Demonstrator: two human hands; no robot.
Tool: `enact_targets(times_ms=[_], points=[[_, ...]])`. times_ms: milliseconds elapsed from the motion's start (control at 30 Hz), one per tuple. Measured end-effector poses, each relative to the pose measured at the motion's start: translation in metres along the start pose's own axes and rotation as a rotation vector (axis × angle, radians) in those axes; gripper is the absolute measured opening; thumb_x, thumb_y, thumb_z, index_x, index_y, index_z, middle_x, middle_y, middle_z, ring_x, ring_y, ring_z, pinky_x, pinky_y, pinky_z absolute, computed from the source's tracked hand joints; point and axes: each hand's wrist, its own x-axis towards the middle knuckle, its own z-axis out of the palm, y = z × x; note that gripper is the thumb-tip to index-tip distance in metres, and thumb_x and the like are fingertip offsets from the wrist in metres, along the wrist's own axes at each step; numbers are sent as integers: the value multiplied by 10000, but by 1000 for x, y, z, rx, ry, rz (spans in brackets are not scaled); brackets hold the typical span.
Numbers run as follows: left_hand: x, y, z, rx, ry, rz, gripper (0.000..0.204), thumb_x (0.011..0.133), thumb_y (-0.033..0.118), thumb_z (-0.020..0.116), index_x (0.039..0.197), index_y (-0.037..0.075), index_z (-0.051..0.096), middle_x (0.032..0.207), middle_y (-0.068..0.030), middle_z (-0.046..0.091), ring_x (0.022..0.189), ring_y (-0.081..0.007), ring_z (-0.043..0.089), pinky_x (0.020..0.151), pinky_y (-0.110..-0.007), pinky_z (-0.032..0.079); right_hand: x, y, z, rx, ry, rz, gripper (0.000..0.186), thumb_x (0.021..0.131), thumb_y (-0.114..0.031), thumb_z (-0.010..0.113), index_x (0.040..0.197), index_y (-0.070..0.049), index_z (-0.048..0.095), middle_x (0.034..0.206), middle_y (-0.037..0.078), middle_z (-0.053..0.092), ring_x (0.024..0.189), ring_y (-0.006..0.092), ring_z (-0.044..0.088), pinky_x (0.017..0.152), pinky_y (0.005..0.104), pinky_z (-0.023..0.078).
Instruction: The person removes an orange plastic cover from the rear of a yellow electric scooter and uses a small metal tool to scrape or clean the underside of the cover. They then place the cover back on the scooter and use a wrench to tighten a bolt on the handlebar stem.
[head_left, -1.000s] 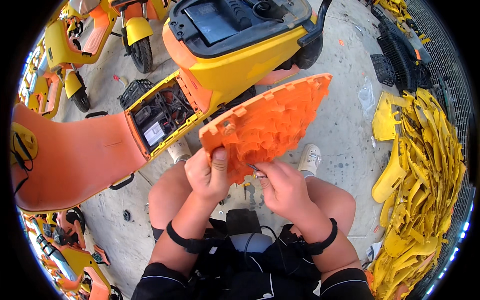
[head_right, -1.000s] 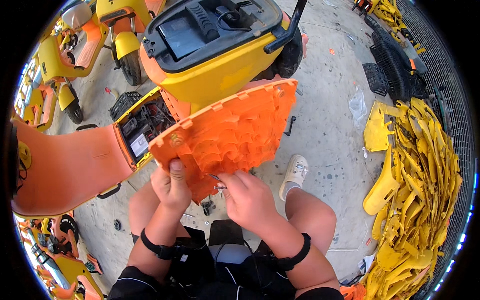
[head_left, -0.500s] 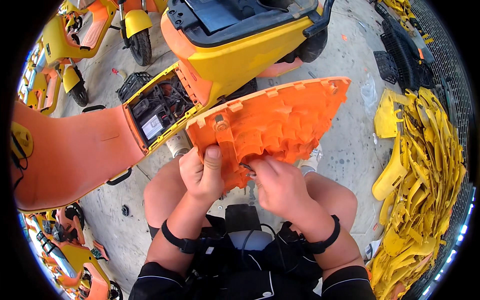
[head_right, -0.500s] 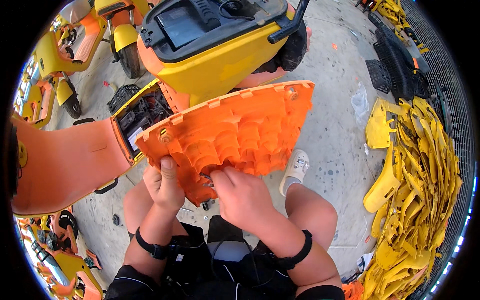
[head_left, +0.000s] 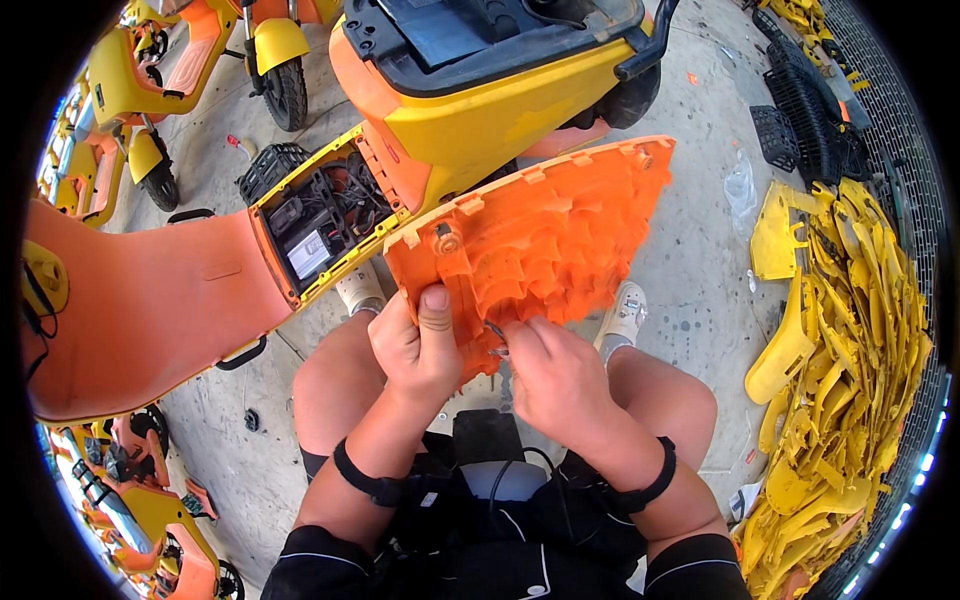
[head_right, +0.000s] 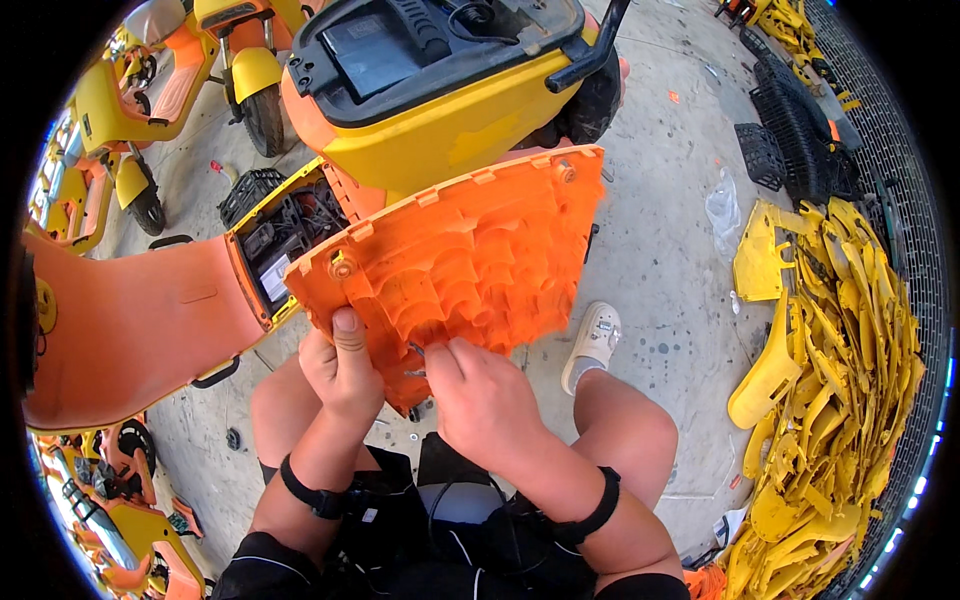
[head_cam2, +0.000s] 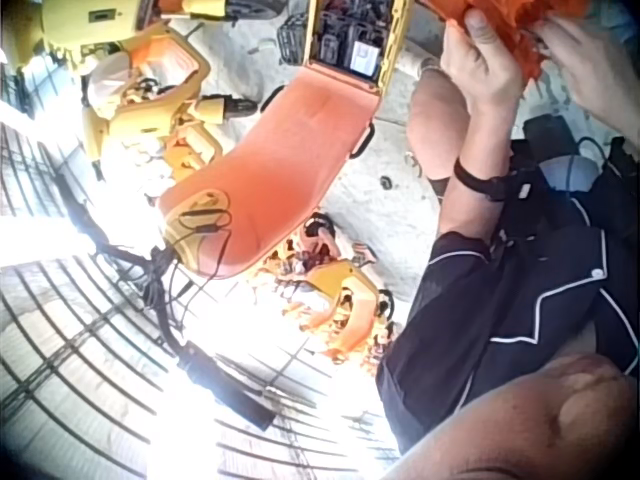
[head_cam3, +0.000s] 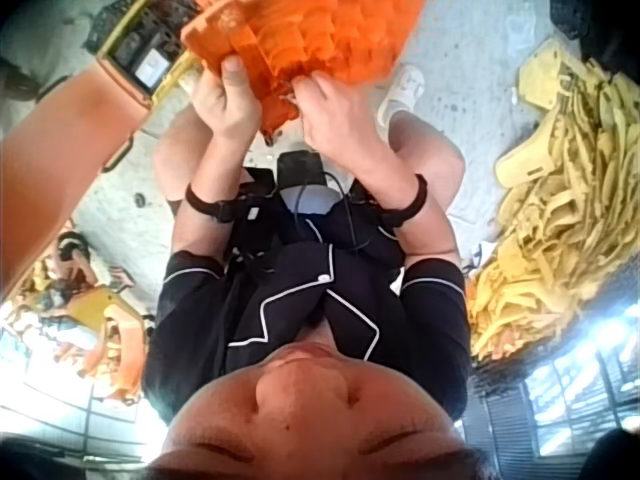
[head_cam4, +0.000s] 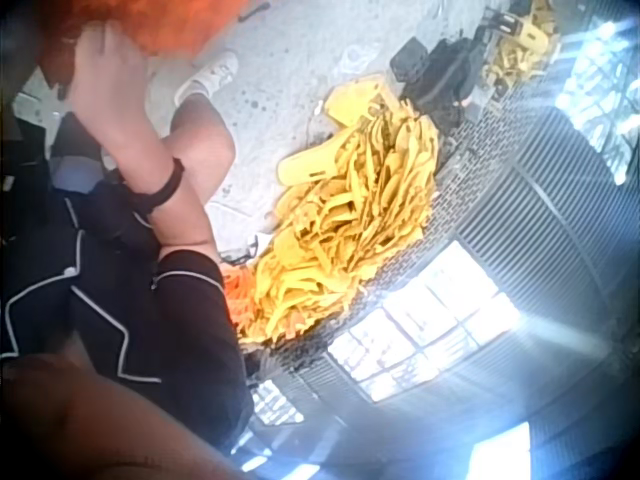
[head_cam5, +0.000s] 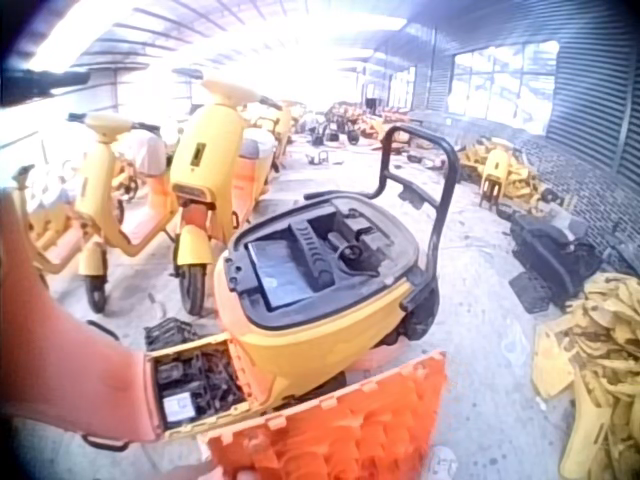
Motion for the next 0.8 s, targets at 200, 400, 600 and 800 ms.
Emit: enact_targets(times_ms=[200,400,600,800], points=[[0,1,2,51,10,-30,319,1038,240,583,910,-44,654,680,-30,602,633,-79,504,570,-262,440,0,0,3,-16,-11,2,349,704,3,630,1049,37,587,856,150,570,733,332,624,637,410,514],[10,9,8,92,-70,-40,299,1025,210,604,845,-26,636,645,-66,568,590,-119,506,552,-285,438,1,12,7,-28,4,-2,346,700,5,630,1044,29,590,853,155,572,753,352,621,643,421,514],[15,12,8,140,-208,160,269,996,180,631,814,-17,628,646,-103,583,533,-227,558,518,-324,454,5,18,-2,78,-11,87,259,773,9,625,1030,-19,613,852,149,604,782,366,626,640,444,511],[11,7,9,128,-169,170,263,995,183,635,839,-29,644,666,-108,609,541,-228,580,522,-324,465,5,16,-3,15,-38,29,274,731,-7,631,1004,-15,603,846,143,593,762,358,626,630,441,513]])
